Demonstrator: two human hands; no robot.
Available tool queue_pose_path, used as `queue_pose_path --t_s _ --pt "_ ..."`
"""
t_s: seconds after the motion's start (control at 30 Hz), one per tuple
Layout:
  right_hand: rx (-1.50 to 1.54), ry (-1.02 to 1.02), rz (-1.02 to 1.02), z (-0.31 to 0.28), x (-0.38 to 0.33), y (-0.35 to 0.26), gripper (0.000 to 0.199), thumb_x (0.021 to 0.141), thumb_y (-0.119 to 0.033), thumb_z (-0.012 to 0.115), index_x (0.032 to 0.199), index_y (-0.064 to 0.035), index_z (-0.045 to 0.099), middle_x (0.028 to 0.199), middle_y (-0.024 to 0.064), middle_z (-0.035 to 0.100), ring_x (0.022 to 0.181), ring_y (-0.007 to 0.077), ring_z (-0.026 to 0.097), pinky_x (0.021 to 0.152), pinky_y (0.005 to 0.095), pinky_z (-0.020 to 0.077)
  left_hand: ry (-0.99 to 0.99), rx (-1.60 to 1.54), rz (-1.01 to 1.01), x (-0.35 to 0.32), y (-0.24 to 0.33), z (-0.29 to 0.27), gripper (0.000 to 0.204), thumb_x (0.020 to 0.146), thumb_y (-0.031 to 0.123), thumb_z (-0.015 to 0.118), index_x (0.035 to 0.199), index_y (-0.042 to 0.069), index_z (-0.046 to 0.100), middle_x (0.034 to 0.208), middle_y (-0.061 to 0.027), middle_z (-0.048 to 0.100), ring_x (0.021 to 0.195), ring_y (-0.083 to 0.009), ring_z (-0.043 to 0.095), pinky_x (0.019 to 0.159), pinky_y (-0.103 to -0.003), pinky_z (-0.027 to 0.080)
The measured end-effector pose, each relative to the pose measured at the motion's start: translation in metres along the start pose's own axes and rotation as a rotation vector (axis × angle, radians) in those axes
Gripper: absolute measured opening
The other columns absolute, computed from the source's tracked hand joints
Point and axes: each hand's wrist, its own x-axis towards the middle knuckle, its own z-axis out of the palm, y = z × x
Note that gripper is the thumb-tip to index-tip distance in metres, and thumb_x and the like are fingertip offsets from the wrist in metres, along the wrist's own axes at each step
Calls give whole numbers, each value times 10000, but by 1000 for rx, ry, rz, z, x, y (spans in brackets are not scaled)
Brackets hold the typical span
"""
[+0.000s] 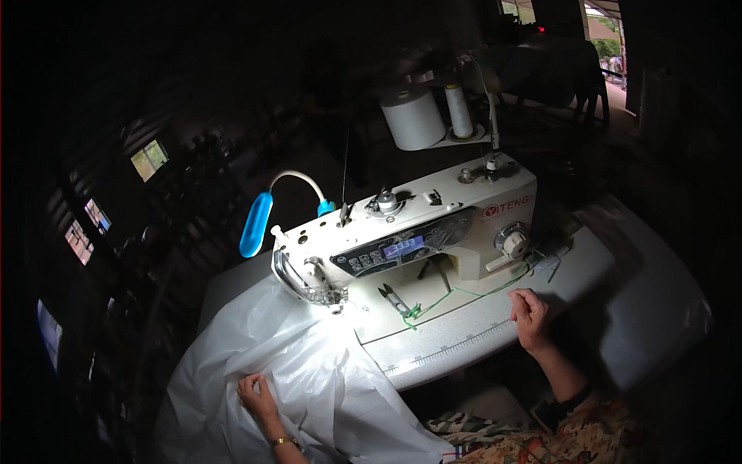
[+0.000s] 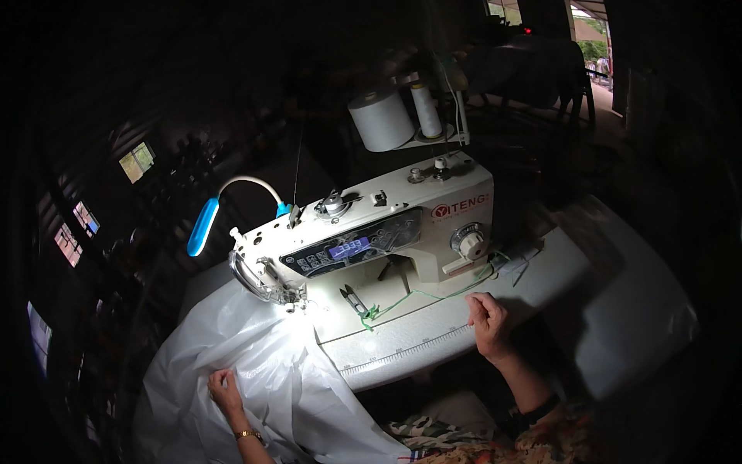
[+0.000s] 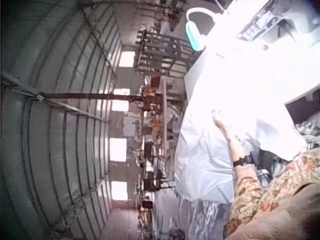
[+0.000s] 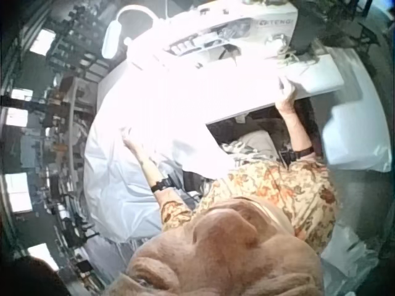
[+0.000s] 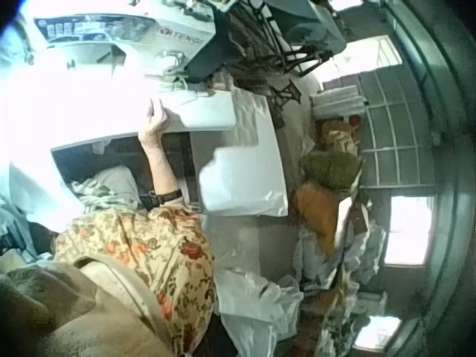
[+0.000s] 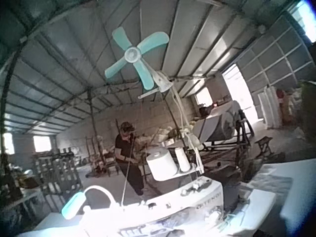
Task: Sewing a large piece of white fabric using an industrial sewing machine.
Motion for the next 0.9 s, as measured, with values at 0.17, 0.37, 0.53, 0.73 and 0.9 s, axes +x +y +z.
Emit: queue_pose_path --t_s 0.17,0.37,0.53,0.73,0.9 --pt "6 46 6 7 -2 1 163 997 -104 527 960 15 632 599 16 503 541 82 490 524 249 388 39 -3 23 -5 -9 3 93 857 136 659 890 49 645 940 -83 622 955 -293 576 891 -442 423" --pt "-23 27 19 5 -4 3 143 993 -104 543 1003 7 633 663 49 554 560 117 531 539 270 427 52 -16 39 -7 -13 6 86 864 128 645 913 57 643 957 -77 632 959 -294 577 897 -449 412" --pt "-74 22 -13 4 -4 2 130 989 -91 548 1011 5 633 655 53 555 555 126 541 539 276 434 94 -29 69 -6 -11 5 74 861 109 641 889 40 641 946 -91 643 922 -306 582 860 -433 432" --pt "-80 45 -24 5 -4 -2 149 991 -105 538 994 11 631 624 38 527 547 108 509 532 264 408 125 -15 144 -6 -11 5 61 857 70 636 863 9 634 894 -118 637 855 -330 583 793 -431 448" --pt "-121 32 -21 2 -6 -5 140 987 -97 542 998 9 633 627 45 533 550 114 521 537 264 416 122 -31 109 -7 -12 5 90 882 86 619 866 1 646 904 -121 649 862 -326 586 794 -429 448"
